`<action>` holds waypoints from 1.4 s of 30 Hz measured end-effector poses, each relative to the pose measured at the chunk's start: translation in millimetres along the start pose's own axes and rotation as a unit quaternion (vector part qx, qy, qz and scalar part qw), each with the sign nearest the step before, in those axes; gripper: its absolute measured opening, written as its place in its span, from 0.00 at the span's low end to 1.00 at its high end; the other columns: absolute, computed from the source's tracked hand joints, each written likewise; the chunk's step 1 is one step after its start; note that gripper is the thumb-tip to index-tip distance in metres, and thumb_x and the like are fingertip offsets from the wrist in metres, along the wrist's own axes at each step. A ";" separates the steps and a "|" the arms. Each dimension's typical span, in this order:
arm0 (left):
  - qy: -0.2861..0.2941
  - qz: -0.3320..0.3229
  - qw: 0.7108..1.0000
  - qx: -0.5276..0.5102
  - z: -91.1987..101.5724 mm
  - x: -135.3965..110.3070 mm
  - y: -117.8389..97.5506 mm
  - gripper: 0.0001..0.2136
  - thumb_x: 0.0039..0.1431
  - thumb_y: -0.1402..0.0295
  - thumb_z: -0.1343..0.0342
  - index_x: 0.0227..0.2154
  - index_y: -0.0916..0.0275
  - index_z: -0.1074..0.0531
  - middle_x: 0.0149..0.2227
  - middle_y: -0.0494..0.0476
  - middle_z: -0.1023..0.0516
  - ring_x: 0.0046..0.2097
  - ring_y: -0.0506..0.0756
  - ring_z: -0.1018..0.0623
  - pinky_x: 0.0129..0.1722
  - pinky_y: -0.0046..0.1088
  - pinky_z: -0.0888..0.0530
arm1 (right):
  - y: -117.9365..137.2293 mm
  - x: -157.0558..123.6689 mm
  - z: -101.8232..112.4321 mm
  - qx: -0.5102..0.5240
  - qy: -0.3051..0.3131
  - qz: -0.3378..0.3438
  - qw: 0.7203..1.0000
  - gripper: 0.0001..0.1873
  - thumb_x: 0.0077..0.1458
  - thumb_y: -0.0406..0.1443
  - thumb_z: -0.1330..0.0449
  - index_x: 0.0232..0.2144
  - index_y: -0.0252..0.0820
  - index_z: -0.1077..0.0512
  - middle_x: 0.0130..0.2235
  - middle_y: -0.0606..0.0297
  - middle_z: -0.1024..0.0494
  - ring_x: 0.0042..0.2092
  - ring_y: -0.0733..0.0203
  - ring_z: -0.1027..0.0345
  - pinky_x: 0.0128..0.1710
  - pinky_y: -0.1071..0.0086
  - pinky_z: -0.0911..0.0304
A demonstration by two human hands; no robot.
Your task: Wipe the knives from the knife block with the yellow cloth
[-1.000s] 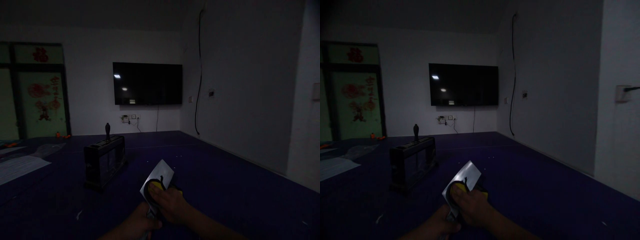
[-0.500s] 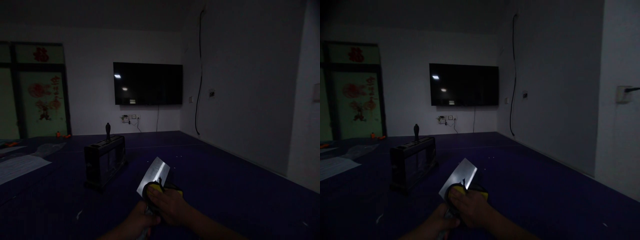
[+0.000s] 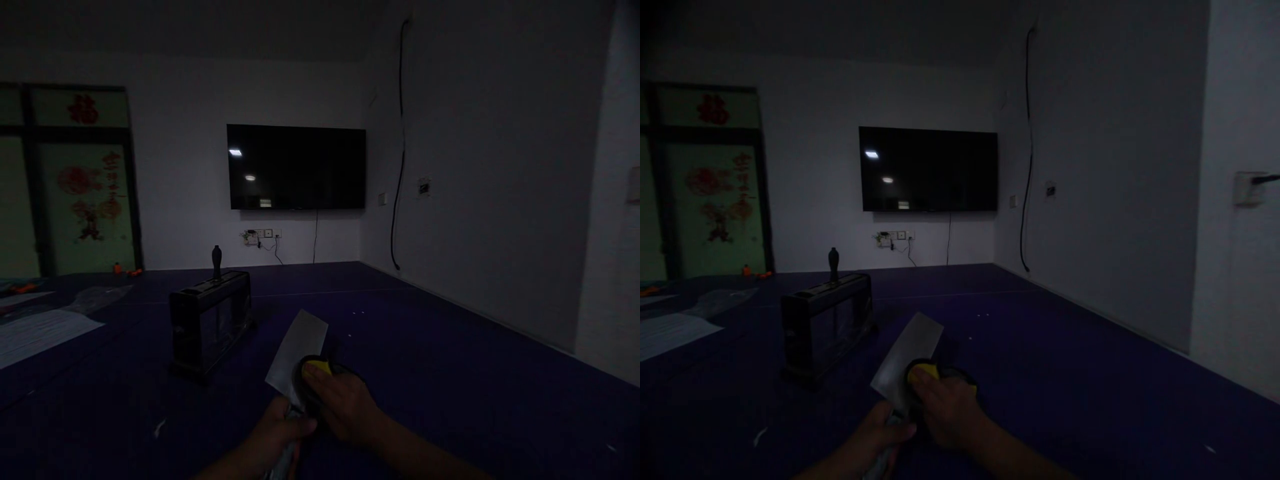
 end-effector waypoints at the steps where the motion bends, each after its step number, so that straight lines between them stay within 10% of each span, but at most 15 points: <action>1: 0.011 0.002 1.000 0.005 -1.7 -1.5 -1.1 0.23 0.31 0.56 0.35 0.30 0.64 0.35 0.16 0.46 0.34 0.17 0.47 0.37 0.17 0.23 0.45 | -10.2 -1.1 4.0 0.023 -0.026 -0.044 0.998 0.26 0.54 0.31 0.55 0.56 0.34 0.42 0.51 0.51 0.30 0.46 0.57 0.31 0.40 0.66 0.34; 7: 0.066 0.044 0.996 0.044 -9.8 -7.2 1.8 0.26 0.33 0.50 0.38 0.30 0.61 0.40 0.13 0.42 0.36 0.13 0.46 0.40 0.14 0.22 0.45 | -71.6 -17.6 7.7 0.211 -0.109 -0.370 0.898 0.19 0.58 0.43 0.52 0.36 0.37 0.26 0.35 0.57 0.22 0.37 0.54 0.28 0.38 0.64 0.35; 14: 0.115 0.027 0.992 0.054 -18.2 -11.2 -3.0 0.27 0.32 0.52 0.37 0.32 0.61 0.41 0.15 0.41 0.36 0.14 0.45 0.39 0.15 0.21 0.43 | -67.1 -27.9 -46.8 0.581 -0.134 -0.510 0.620 0.21 0.40 0.49 0.35 0.26 0.35 0.27 0.25 0.62 0.24 0.28 0.56 0.30 0.28 0.67 0.37; 17: 0.122 0.039 0.990 0.060 -19.9 -13.8 -3.8 0.26 0.34 0.54 0.37 0.32 0.61 0.40 0.14 0.41 0.36 0.14 0.45 0.39 0.15 0.21 0.43 | -56.9 -26.5 -53.6 0.642 -0.133 -0.514 0.553 0.21 0.36 0.45 0.32 0.30 0.34 0.27 0.29 0.58 0.22 0.30 0.55 0.29 0.32 0.65 0.36; 42: 0.287 0.118 0.942 -0.124 -44.6 -32.6 -14.7 0.26 0.40 0.55 0.37 0.38 0.64 0.40 0.30 0.59 0.24 0.35 0.59 0.22 0.35 0.34 0.31 | -56.0 -19.3 -34.9 0.609 -0.173 -0.508 0.584 0.22 0.36 0.46 0.33 0.32 0.36 0.27 0.29 0.61 0.23 0.31 0.54 0.29 0.33 0.64 0.35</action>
Point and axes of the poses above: each hand's wrist, its own x-axis towards the middle knuckle, its own z-axis out of the back of the hand, y = z × x, the point moved 9 cm from there along x, towards the middle knuckle
